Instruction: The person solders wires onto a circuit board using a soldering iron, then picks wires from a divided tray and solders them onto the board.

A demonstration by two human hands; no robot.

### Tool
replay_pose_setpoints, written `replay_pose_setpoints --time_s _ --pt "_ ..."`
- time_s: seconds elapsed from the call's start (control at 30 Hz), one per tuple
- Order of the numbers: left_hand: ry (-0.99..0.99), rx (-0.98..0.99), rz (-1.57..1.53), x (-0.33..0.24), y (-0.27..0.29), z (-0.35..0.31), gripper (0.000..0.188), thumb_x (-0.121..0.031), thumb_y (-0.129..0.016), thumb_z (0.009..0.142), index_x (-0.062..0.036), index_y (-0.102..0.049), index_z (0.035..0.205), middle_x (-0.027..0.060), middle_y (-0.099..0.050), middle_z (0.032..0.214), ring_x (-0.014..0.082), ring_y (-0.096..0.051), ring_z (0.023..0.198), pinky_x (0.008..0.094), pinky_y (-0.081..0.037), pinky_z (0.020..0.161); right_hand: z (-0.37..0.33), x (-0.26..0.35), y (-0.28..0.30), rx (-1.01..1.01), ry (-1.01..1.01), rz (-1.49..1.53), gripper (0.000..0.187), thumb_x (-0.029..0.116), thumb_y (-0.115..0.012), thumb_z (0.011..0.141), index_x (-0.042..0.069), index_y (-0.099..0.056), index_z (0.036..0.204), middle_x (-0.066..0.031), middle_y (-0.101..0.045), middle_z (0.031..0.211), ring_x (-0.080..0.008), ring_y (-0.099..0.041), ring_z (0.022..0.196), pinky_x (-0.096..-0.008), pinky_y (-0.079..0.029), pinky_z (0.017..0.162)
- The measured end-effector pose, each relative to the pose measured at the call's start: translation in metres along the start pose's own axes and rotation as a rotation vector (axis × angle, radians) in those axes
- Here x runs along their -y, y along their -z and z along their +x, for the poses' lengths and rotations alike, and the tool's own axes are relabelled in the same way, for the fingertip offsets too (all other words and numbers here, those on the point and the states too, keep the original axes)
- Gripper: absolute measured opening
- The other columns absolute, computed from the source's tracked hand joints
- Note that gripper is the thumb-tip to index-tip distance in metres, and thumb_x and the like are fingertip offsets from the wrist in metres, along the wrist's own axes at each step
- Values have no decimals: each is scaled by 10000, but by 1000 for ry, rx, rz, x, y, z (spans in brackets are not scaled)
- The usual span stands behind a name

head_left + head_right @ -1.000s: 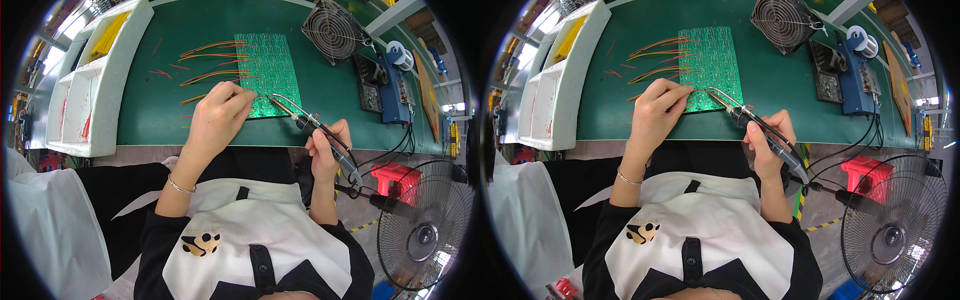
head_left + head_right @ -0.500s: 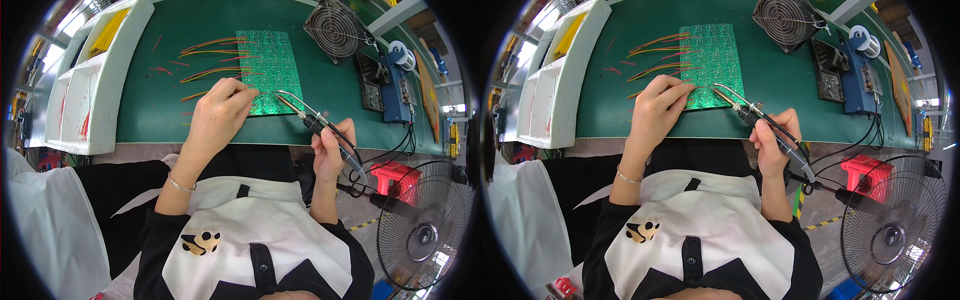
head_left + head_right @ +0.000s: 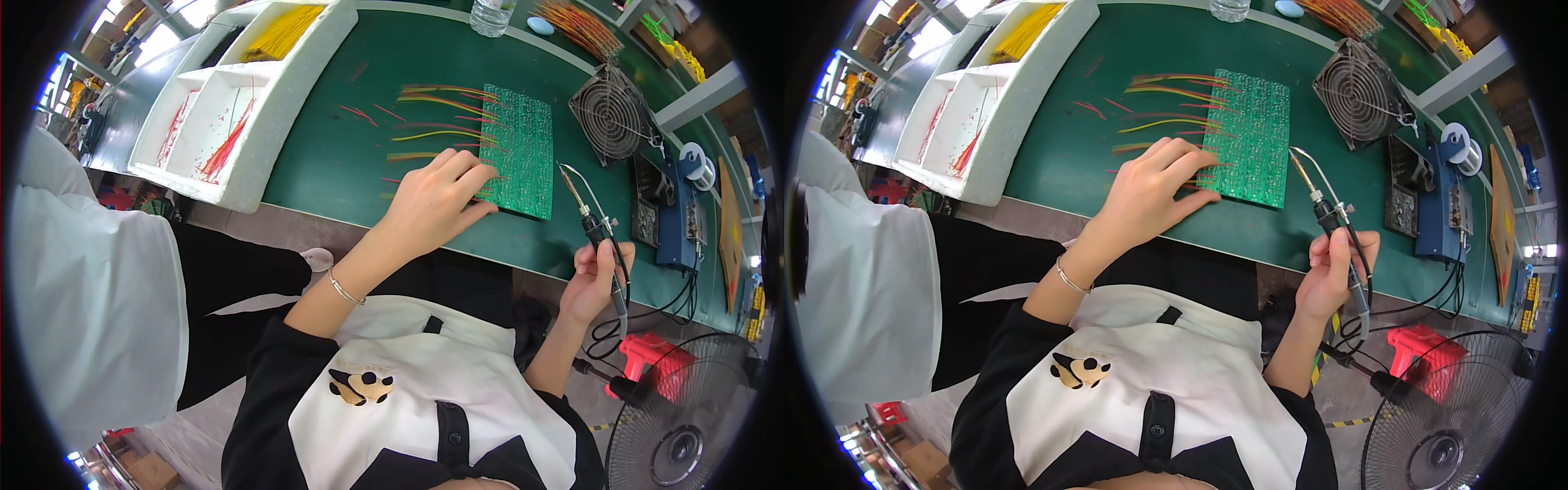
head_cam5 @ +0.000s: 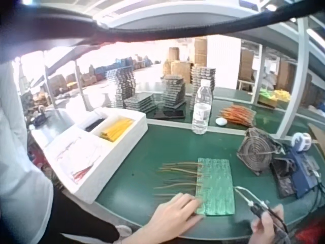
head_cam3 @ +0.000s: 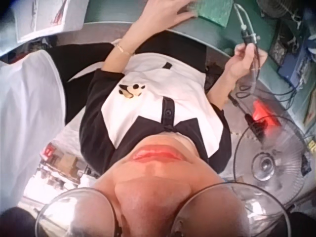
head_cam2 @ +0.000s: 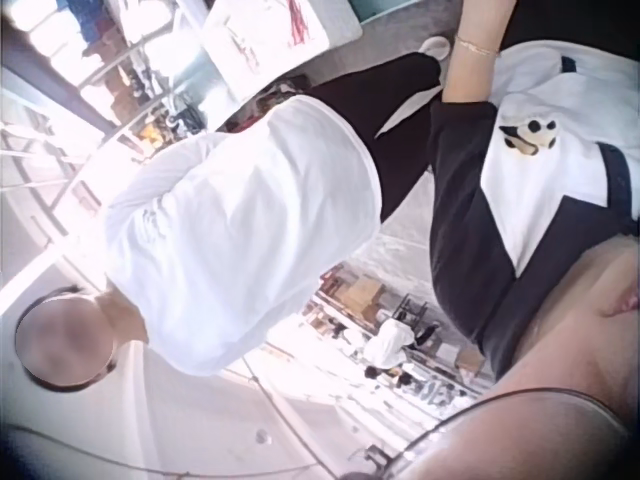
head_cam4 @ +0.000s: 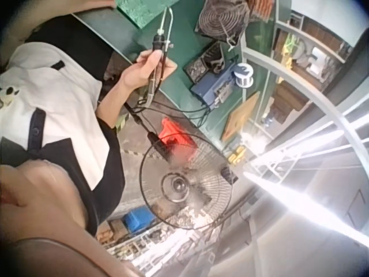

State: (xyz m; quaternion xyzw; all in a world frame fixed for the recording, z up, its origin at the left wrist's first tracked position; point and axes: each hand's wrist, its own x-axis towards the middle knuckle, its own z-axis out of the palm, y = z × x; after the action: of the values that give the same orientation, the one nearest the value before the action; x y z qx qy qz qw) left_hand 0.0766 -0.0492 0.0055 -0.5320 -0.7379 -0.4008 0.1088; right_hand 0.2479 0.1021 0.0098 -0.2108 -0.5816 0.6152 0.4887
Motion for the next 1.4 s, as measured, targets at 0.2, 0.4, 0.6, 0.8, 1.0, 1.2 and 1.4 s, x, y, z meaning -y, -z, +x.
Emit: replay_pose_setpoints --time_s 0.2,0.4,0.6,0.8,1.0,1.2,1.4 --pt "-15 44 48 5 -1 16 318 -202 -729 671 -70 -585 923 35 -546 859 201 -554 783 298 -480 624 4 -4 -7 5 -55 -1 176 101 -550 850 76 -401 760 -39 -452 580 -83 -398 487 -202 -296 456" --pt "-107 14 113 10 20 22 315 -187 -718 681 -75 -595 948 47 -555 890 231 -554 825 328 -481 676 8 -4 -1 9 -77 18 172 103 -553 849 76 -405 766 -41 -456 584 -81 -395 489 -203 -303 462" --pt "134 182 537 73 105 15 85 -54 -562 793 -60 -596 870 75 -580 850 268 -572 821 364 -475 699 13 -1 8 69 -77 62 139 108 -581 841 30 -469 865 -66 -517 635 -82 -438 505 -182 -340 470" --pt "132 258 496 101 105 15 47 -98 -581 777 -54 -571 763 62 -550 766 239 -570 788 361 -477 670 14 -5 5 85 -149 131 166 90 -601 836 10 -481 917 -78 -539 692 -87 -448 516 -193 -357 474" --pt "87 348 554 100 111 26 61 -69 -583 711 -43 -528 716 67 -544 733 248 -557 754 366 -465 652 12 -5 7 119 -170 155 164 80 -607 829 12 -475 900 -75 -532 670 -85 -443 509 -198 -357 467" --pt "217 298 507 90 112 25 57 -55 -561 709 -30 -513 724 85 -555 717 258 -560 720 386 -452 650 9 -4 9 127 -169 135 157 77 -604 830 16 -468 878 -66 -526 645 -77 -435 492 -194 -356 461" --pt "303 185 240 44 103 29 93 -11 -553 711 -33 -562 801 106 -547 713 271 -564 674 364 -450 608 6 -2 10 94 -170 137 144 62 -599 830 18 -468 868 -68 -534 638 -72 -443 479 -188 -352 442"
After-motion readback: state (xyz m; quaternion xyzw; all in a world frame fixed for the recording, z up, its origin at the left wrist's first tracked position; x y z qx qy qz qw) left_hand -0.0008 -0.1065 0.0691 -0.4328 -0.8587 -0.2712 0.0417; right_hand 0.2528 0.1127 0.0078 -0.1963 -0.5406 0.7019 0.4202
